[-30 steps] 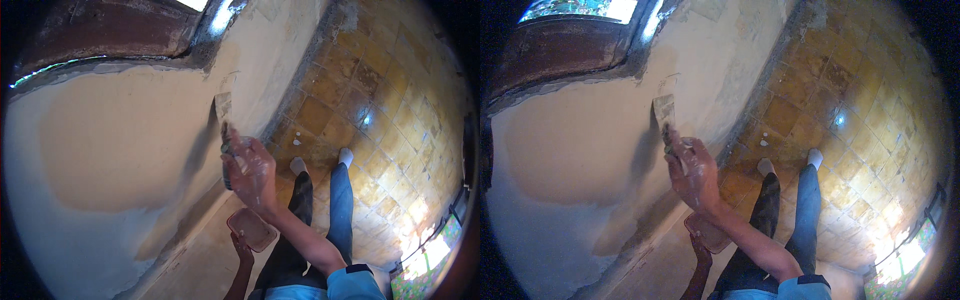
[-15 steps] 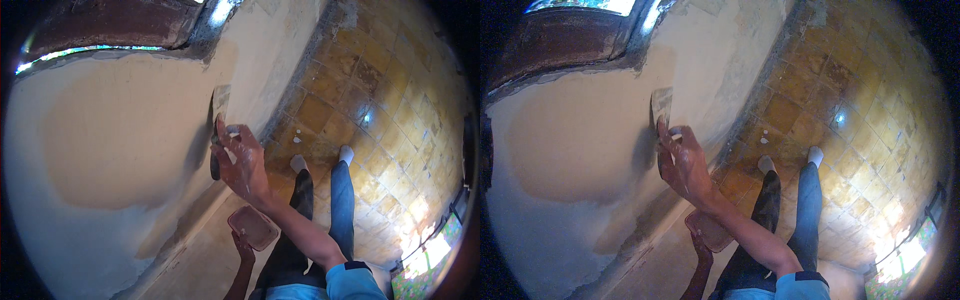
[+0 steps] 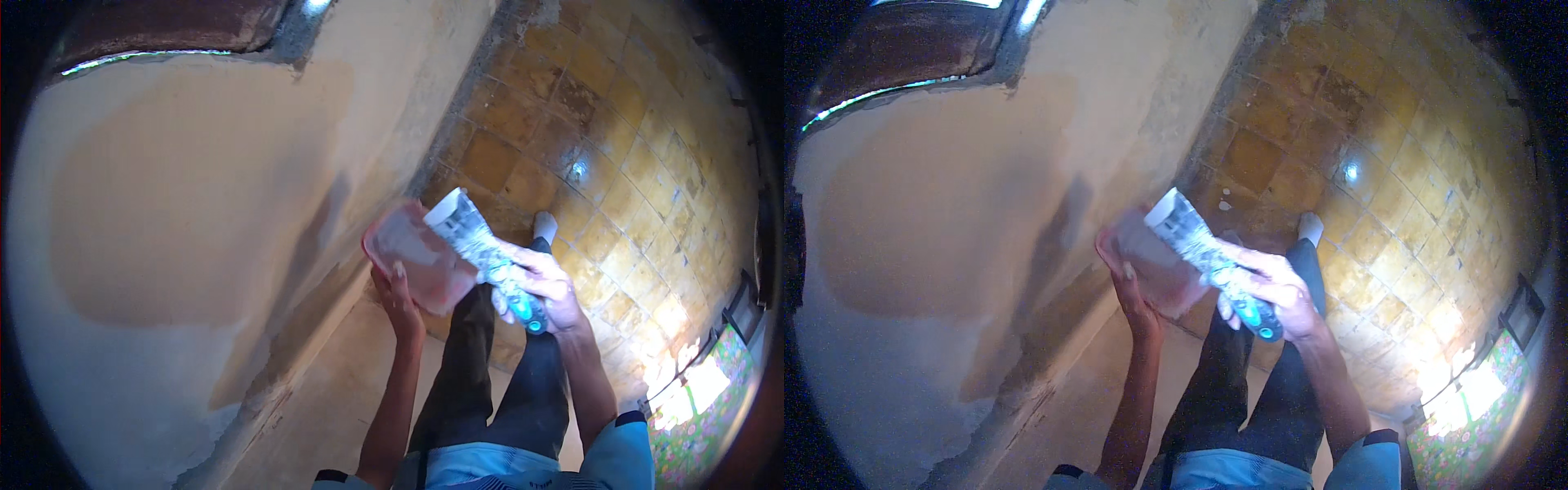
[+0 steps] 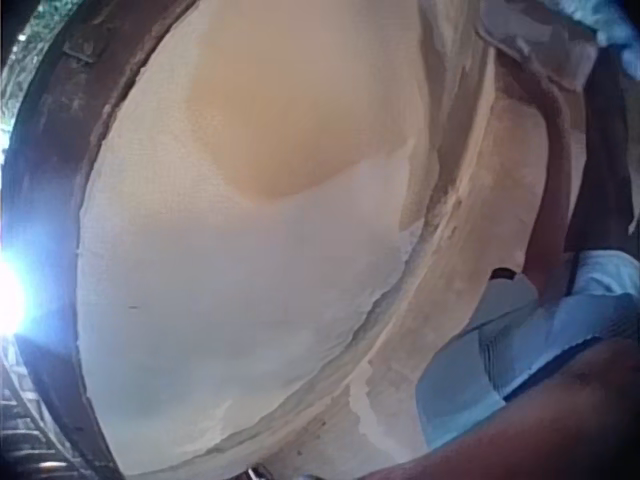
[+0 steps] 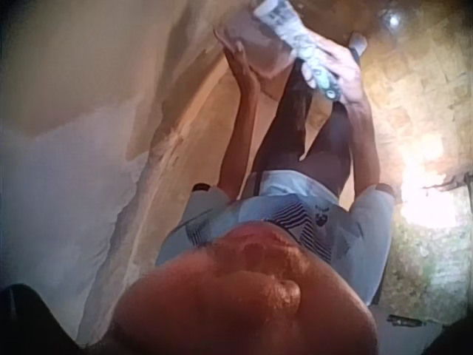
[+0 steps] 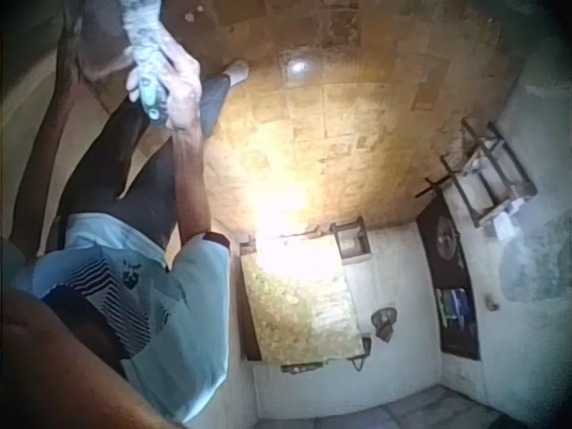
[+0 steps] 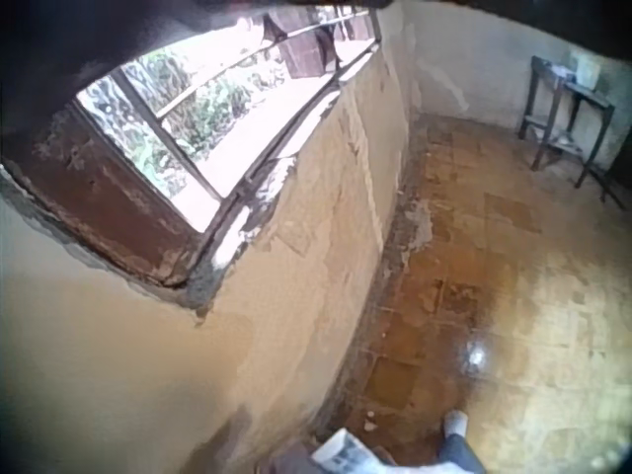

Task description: The person applies wall putty from a container onto a damaged wall surface using a putty knife.

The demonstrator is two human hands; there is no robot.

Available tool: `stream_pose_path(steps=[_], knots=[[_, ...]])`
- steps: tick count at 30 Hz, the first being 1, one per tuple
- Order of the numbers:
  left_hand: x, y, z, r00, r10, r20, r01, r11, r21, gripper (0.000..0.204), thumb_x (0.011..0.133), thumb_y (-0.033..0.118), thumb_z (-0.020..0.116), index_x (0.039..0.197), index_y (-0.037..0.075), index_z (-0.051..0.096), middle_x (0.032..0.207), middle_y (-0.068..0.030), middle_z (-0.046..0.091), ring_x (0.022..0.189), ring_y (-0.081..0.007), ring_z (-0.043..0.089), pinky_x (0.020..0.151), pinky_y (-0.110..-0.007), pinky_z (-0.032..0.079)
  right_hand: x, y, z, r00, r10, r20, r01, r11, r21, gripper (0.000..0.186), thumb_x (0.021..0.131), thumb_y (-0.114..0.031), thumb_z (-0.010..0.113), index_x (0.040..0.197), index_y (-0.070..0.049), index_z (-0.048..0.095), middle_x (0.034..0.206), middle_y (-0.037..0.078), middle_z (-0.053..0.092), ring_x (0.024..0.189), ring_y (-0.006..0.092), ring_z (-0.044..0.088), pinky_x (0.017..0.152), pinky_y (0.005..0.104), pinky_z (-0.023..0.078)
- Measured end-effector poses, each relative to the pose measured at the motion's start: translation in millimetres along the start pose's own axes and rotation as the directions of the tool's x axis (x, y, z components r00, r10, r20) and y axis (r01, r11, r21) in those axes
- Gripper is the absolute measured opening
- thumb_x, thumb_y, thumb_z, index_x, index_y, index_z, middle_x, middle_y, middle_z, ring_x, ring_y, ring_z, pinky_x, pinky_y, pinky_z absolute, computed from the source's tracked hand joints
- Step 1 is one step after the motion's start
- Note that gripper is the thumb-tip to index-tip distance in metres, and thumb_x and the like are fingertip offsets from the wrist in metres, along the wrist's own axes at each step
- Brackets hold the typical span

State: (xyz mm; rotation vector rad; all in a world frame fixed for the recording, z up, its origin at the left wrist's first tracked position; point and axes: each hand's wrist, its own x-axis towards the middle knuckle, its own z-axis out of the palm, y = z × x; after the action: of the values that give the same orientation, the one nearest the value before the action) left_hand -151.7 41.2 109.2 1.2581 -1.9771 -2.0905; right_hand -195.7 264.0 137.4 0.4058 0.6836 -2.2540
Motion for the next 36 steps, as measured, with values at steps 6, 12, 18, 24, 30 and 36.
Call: stream_pose_path(steps=[6,12,18,24,30,36], knots=[[32,35,56,0.986,0.152,0.071,-0.155,0.987,0.047,0.058,0.098,0.035,0.057,0.138,-0.001,0.037,0.131,-0.0174,0.047,0.12,-0.0248,0.047,0.103,-0.039,0.038,-30,-24,31,0.902,-0.432,-0.01,0.119,0.269,-0.956,0.044,0.086,0.0,0.058,0.13,-0.004,0.062,0.105,0.016,0.059,0.088,0.026,0.065,0.073,0.0349,0.054],[35,59,82,0.988,0.142,0.052,-0.137,0.986,-0.09,0.058,0.098,0.036,0.057,0.137,-0.003,0.038,0.129,-0.0179,0.048,0.118,-0.0241,0.048,0.102,-0.038,0.039,-47,0,47,0.812,-0.582,0.043,-0.01,-0.089,-0.996,0.043,0.077,0.012,0.06,0.114,-0.007,0.072,0.109,0.019,0.057,0.09,0.0337,0.063,0.076,0.0374,0.053],[35,61,81,0.981,0.191,0.041,-0.19,0.981,-0.037,0.056,0.099,0.035,0.055,0.137,-0.002,0.037,0.127,-0.0173,0.049,0.118,-0.0233,0.048,0.102,-0.038,0.039,-70,7,29,0.85,-0.517,-0.103,-0.066,0.088,-0.994,0.039,0.086,0.004,0.056,0.121,-0.007,0.069,0.106,0.02,0.057,0.088,0.0335,0.063,0.08,0.037,0.051],[31,38,45,0.979,0.189,0.072,-0.191,0.981,0.027,0.054,0.099,0.033,0.055,0.136,-0.002,0.038,0.128,-0.0161,0.049,0.117,-0.0229,0.048,0.102,-0.038,0.038,-56,2,-23,0.889,-0.246,-0.387,0.06,0.899,-0.433,0.048,0.088,-0.006,0.059,0.133,0.008,0.053,0.121,0.015,0.063,0.106,0.0202,0.061,0.093,0.0306,0.047],[13,-50,-54,0.997,-0.07,0.008,0.068,0.981,0.182,0.052,0.098,0.04,0.057,0.131,0.003,0.045,0.123,-0.0098,0.05,0.117,-0.022,0.047,0.104,-0.039,0.036,63,4,20,0.82,-0.477,-0.315,0.288,0.821,-0.493,0.062,0.089,-0.009,0.063,0.145,0.007,0.041,0.136,0.015,0.057,0.114,0.0136,0.058,0.098,0.0263,0.043],[-39,-113,-116,0.985,-0.148,-0.085,0.166,0.948,0.271,0.053,0.097,0.03,0.063,0.137,0.002,0.041,0.111,-0.0098,0.054,0.099,-0.0162,0.052,0.089,-0.032,0.044,148,9,103,0.739,-0.667,-0.097,0.339,0.492,-0.802,0.066,0.083,-0.011,0.072,0.145,-0.01,0.048,0.098,0.019,0.066,0.075,0.0238,0.065,0.073,0.0338,0.054]])
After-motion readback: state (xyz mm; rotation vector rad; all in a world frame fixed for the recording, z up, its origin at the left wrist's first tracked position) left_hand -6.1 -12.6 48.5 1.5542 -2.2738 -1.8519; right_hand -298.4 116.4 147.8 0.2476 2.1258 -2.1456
